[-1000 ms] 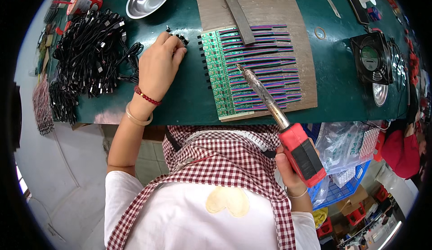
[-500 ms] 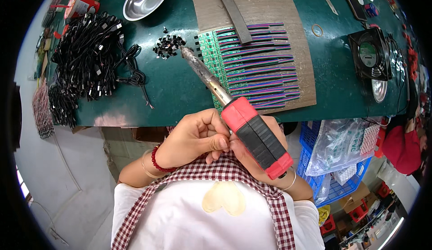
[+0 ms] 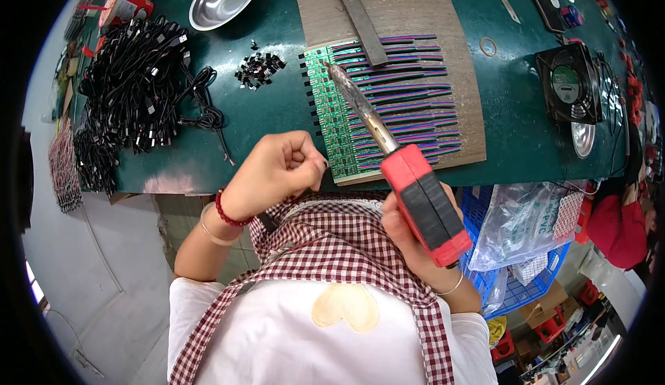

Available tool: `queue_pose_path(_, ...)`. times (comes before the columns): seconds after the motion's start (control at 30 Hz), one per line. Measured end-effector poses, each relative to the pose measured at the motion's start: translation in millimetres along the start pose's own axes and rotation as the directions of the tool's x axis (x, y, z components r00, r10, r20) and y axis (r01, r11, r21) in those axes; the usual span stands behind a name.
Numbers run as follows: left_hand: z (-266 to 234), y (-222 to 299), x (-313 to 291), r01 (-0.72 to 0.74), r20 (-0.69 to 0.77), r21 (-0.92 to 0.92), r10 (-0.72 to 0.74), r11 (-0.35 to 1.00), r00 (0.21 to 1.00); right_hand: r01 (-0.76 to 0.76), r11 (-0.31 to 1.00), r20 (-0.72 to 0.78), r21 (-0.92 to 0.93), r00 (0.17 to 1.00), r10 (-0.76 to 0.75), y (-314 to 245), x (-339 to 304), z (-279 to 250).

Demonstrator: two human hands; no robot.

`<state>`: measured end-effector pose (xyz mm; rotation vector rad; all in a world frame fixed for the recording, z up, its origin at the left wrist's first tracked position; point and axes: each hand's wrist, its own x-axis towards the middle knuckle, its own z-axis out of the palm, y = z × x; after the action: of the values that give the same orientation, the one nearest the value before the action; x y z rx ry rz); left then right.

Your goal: The person inserts electronic components into circuit boards and solders them using a soldering gun, then attaches wire cables to the circuit boards and solders them.

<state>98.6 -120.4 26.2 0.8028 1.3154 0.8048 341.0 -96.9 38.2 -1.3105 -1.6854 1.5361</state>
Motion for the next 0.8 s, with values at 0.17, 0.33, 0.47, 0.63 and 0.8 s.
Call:
queue_pose_path(0.17,-15,3,16,0.143,0.001,-0.113,-0.144,0.983,0.99,0.043,0.997,-0.108,-0.058,0.993,-0.049,35,-29,-28)
queue_pose_path(0.33,-14,3,20,0.172,0.012,-0.111,-0.172,0.979,0.985,0.012,1.0,-0.058,0.021,0.998,-0.011,34,-39,-34)
queue_pose_path(0.47,-14,-2,20,0.166,0.018,-0.14,-0.165,0.976,0.986,0.042,0.986,-0.029,-0.161,0.998,-0.048,47,-47,-39)
queue_pose_path(0.63,-13,-4,20,0.156,0.011,-0.165,-0.157,0.974,0.988,0.058,0.985,0.021,-0.16,0.998,-0.055,49,-48,-37)
queue_pose_path(0.8,-16,-1,22,0.175,0.026,-0.144,-0.173,0.974,0.985,0.05,0.987,0.011,-0.153,0.999,-0.048,38,-42,-32)
